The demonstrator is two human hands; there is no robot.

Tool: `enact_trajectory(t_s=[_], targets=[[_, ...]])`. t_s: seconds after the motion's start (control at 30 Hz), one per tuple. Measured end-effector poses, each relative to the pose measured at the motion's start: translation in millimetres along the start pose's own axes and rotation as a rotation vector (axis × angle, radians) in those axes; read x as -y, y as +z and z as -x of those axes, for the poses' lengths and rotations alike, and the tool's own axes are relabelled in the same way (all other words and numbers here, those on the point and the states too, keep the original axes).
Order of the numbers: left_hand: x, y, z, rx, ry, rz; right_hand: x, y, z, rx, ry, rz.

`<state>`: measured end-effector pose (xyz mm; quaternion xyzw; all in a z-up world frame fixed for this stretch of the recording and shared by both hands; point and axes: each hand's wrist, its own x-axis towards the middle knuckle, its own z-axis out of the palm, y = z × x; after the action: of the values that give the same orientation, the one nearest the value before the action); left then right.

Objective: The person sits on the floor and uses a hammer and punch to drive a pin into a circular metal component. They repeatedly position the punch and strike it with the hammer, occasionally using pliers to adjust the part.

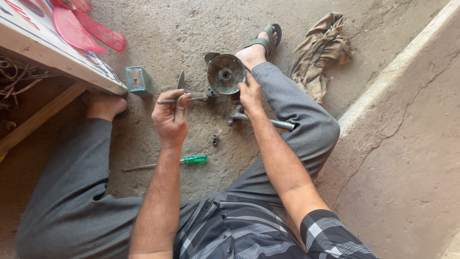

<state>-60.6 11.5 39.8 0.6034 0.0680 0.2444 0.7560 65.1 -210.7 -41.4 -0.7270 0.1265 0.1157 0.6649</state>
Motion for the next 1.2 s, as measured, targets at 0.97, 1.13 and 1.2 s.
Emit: enact_trajectory(t_s=[0.97,1.13,1.2], targets=[[-13.8,23.0,-15.3,0.072,0.144,-0.345,-0.9,10.2,21.3,0.050,0.198,-0.046],[-12.9,23.4,-15.7,0.074,0.133,-0.357,-3.8,15.5,22.3,0.081,0.178,-0.062],[-11.7,23.8,-16.2,0.078,0.137,-0.377,-4.2,16.7,22.7,0.080,0.175,-0.043]])
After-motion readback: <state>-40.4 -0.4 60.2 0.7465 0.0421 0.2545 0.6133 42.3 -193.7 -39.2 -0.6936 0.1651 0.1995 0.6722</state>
